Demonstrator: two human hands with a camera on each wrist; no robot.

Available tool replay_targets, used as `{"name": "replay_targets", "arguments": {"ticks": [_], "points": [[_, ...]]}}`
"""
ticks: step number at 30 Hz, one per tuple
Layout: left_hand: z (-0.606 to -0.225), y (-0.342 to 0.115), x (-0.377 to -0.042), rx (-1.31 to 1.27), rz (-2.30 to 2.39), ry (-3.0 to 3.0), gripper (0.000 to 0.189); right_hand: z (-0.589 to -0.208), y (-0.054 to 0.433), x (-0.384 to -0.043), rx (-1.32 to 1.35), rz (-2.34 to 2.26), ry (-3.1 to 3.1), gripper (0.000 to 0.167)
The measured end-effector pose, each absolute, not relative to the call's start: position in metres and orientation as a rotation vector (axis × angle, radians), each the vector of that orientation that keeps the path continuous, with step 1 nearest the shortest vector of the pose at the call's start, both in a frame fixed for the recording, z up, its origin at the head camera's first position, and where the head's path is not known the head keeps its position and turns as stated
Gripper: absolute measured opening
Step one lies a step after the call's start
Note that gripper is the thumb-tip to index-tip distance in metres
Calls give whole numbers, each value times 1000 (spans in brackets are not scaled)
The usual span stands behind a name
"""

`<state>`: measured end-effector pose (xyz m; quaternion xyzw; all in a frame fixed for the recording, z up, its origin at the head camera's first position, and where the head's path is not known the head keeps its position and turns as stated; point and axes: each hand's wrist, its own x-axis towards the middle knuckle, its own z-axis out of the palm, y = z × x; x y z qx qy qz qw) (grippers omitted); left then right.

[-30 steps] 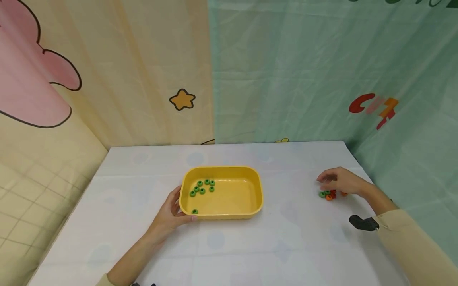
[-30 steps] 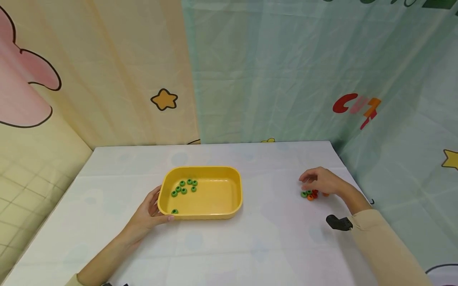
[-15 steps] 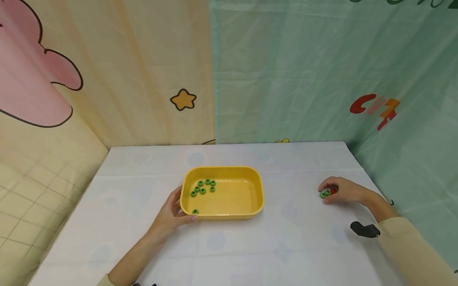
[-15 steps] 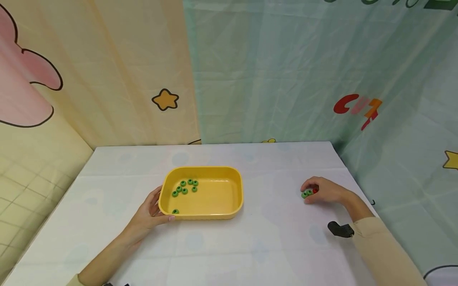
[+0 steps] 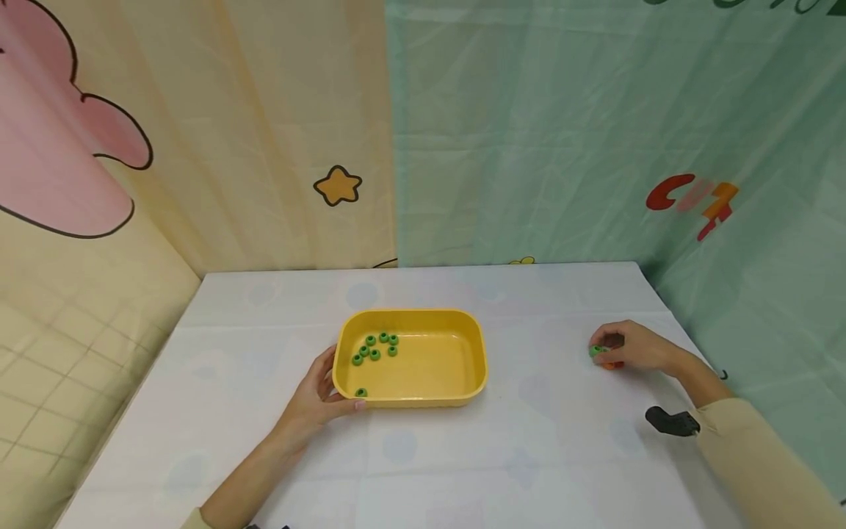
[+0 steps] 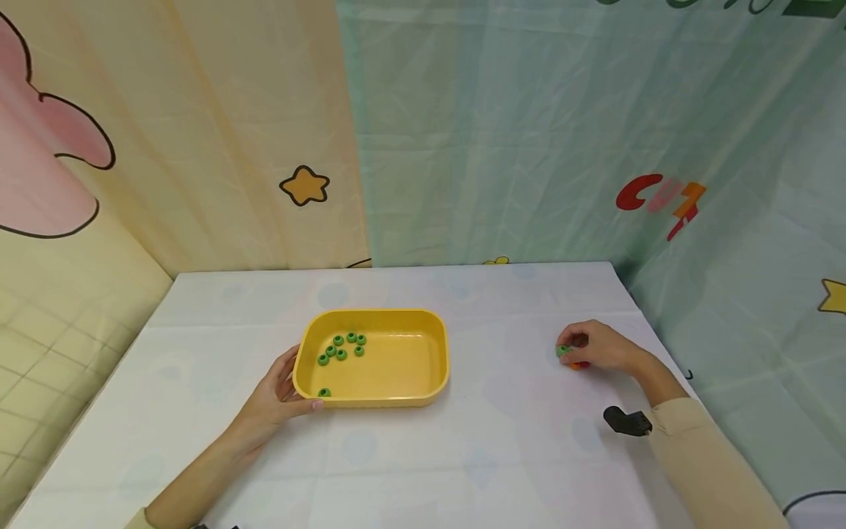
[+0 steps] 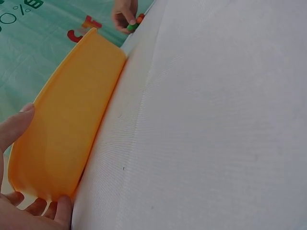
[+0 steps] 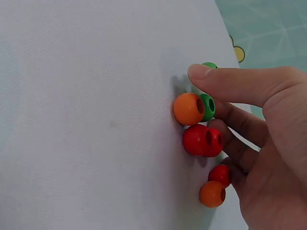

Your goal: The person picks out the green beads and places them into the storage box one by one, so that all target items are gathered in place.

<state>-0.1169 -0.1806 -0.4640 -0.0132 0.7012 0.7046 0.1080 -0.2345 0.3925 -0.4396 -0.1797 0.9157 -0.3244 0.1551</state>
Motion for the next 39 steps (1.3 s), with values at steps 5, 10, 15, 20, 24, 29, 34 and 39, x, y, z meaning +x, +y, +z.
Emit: {"name": "replay_targets", "arguments": {"ticks": [5, 10, 15, 20, 24, 29, 34, 39], "points": [[-464, -182, -116, -34, 2080, 2065, 109, -436, 387, -241, -509, -870, 2693, 23], [-464, -182, -116, -37, 2077, 2065, 108, -432, 378, -249, -534, -862, 2711, 22], [-465, -182, -116, -31, 2076, 2065, 108, -427, 364, -257, -604, -879, 2702, 19], [-465, -182, -116, -32, 2073, 2065, 108, -418, 346, -261, -625, -894, 2661, 23], [-466, -182, -117, -35, 2067, 2065, 108, -414, 333, -264, -663, -910, 2616, 22], [-465, -182, -117, -55, 2061, 2075, 109, -411, 320, -270, -685, -939, 2560, 23], [-464, -181, -118, -40, 2066, 2069, 108, -407, 310, -274, -688, -963, 2541, 23], [-463, -180, -118, -47, 2068, 2057, 108, -405, 299, -278, -643, -998, 2492, 25]]}}
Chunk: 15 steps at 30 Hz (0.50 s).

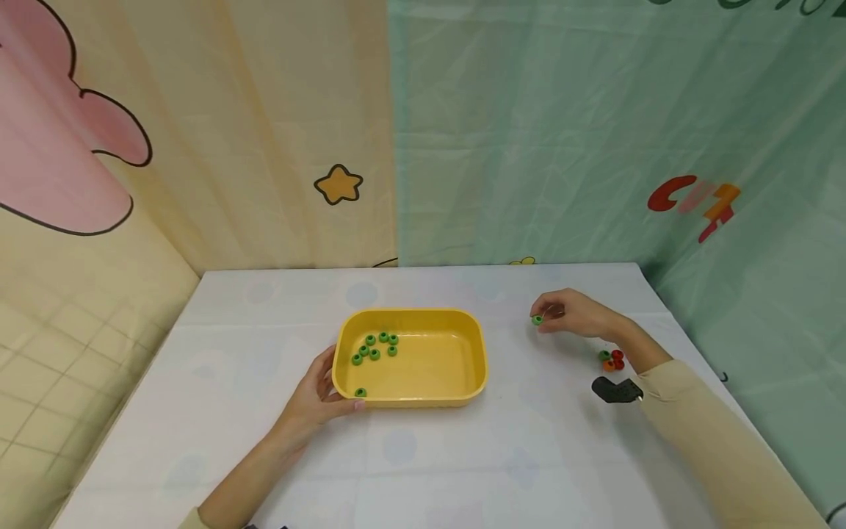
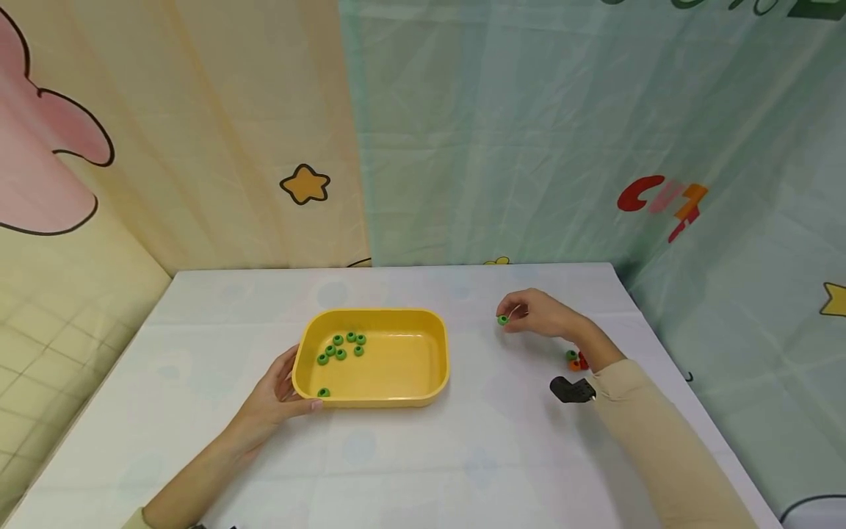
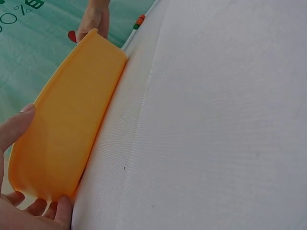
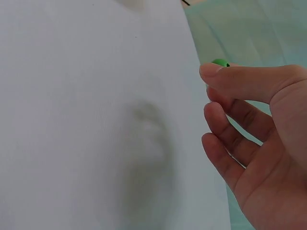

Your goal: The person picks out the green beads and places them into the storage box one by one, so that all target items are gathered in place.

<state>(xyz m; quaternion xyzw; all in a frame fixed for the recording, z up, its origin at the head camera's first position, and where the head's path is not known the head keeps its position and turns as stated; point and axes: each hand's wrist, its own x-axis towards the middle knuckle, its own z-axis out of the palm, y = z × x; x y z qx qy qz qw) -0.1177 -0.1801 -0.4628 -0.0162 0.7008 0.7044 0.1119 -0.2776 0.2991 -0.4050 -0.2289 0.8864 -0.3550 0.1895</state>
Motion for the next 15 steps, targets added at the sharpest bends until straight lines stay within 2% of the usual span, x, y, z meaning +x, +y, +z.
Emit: {"name": "replay_targets", "arguments": {"ticks": [15], "points": [[-463, -180, -117, -26, 2075, 2060, 108, -400, 238, -279, -749, -1085, 2349, 23]]}}
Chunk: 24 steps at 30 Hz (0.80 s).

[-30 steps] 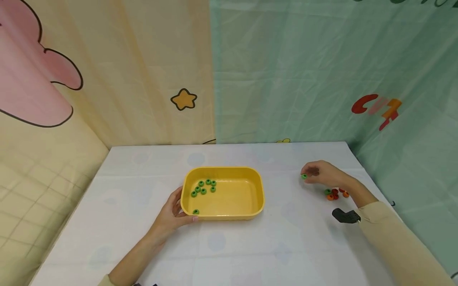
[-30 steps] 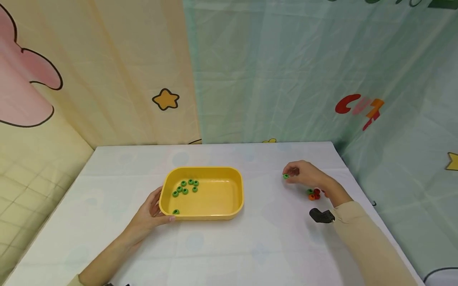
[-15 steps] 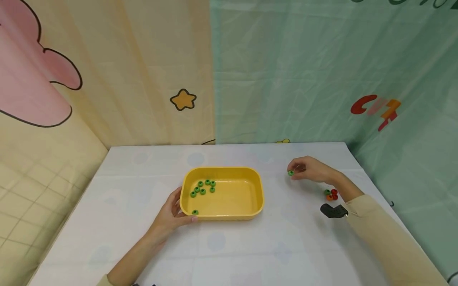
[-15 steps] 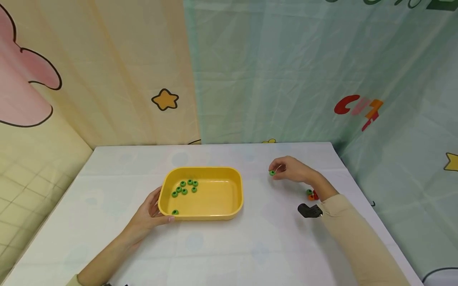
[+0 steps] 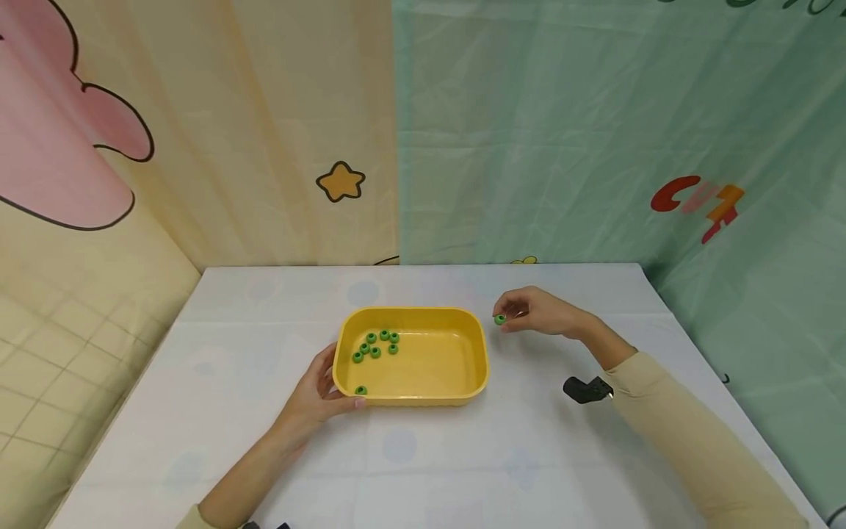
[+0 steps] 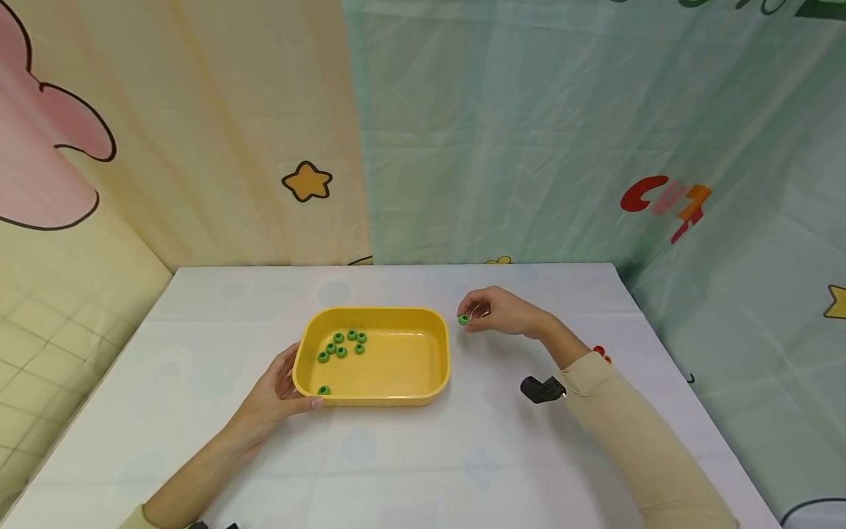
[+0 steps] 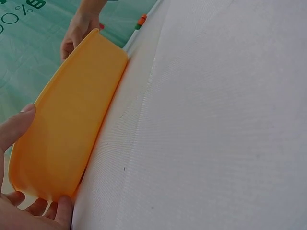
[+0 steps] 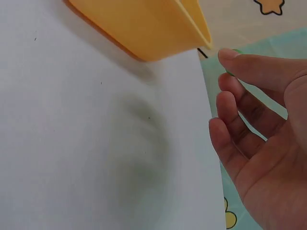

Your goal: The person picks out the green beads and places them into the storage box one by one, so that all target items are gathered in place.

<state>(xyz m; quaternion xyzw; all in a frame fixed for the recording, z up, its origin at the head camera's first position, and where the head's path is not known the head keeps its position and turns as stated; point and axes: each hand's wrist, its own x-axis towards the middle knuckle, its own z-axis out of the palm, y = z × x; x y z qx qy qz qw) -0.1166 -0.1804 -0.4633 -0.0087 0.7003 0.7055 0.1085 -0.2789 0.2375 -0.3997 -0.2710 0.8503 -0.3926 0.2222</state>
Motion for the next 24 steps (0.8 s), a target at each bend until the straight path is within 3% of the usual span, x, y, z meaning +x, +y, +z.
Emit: {"name": "replay_targets", "arguments": {"ticks": [24], "points": [[-465, -182, -116, -6, 2082, 2061, 108, -381, 150, -284, -935, -1013, 2312, 19]]}}
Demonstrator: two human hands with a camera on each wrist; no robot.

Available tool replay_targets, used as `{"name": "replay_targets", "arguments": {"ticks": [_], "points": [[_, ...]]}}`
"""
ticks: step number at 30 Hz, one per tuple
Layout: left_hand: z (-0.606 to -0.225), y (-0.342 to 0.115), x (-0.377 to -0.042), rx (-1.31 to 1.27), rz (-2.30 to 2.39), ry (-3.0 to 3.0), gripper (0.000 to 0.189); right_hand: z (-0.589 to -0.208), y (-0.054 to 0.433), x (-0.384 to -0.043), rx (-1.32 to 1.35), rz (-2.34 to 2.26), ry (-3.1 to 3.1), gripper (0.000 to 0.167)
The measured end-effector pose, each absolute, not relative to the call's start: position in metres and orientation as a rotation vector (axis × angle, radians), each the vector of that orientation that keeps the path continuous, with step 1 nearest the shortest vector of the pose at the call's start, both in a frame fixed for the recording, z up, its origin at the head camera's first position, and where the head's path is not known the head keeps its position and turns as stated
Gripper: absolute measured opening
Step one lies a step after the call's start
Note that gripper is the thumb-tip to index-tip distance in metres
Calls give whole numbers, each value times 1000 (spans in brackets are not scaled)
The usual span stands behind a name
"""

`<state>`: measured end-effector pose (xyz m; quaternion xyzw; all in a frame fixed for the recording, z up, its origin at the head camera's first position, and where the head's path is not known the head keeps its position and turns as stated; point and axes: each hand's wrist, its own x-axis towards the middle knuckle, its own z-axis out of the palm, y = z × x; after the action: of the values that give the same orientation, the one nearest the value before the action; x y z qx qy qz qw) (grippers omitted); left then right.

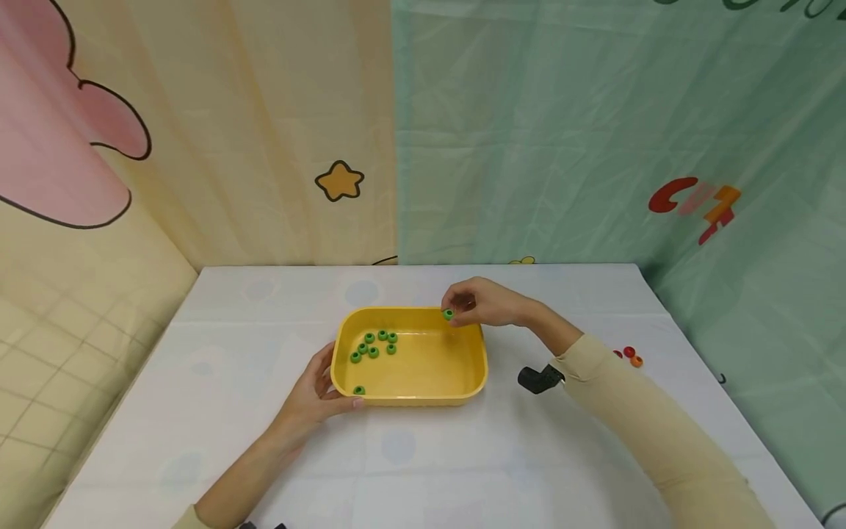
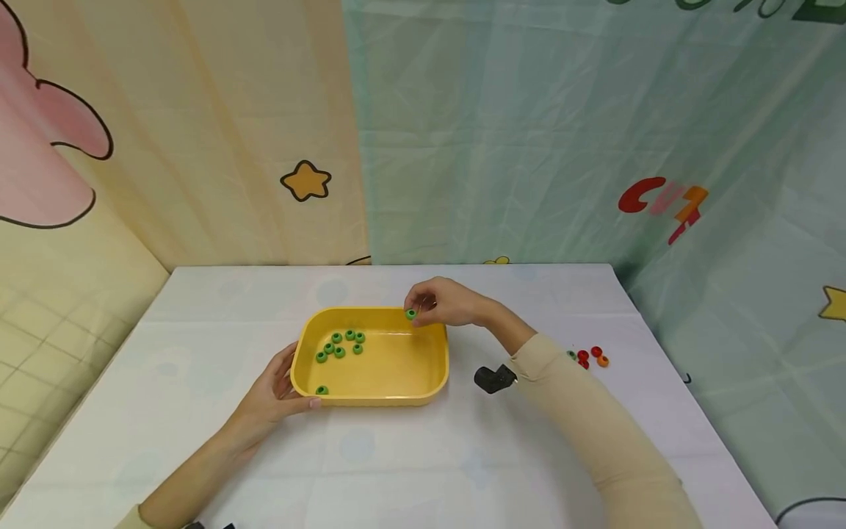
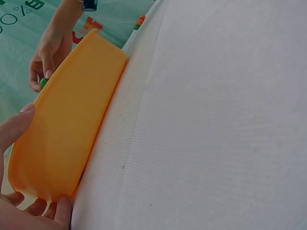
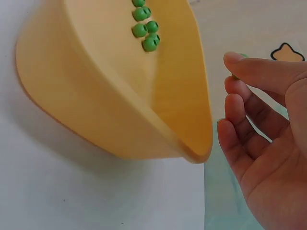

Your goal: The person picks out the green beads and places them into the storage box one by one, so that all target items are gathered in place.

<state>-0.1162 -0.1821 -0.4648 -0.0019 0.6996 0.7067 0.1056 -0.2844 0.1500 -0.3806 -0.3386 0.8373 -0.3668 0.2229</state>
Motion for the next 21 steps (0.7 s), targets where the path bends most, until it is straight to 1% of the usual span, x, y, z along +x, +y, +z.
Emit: {"name": "replay_targets", "arguments": {"ticks": [5, 11, 14, 21], "points": [[-465, -183, -117, -9, 2079, 2066, 108, -376, 133, -286, -994, -1007, 2308, 16], [-466, -183, -117, -15, 2084, 2062, 108, -373, 116, -287, -1079, -982, 2312, 28], [-467, -182, -117, -7, 2086, 2053, 108, -372, 113, -286, -1073, -973, 2319, 31], [-468, -182, -118, -13, 2089, 2057, 109, -374, 118, -287, -1044, -944, 2345, 29]]}}
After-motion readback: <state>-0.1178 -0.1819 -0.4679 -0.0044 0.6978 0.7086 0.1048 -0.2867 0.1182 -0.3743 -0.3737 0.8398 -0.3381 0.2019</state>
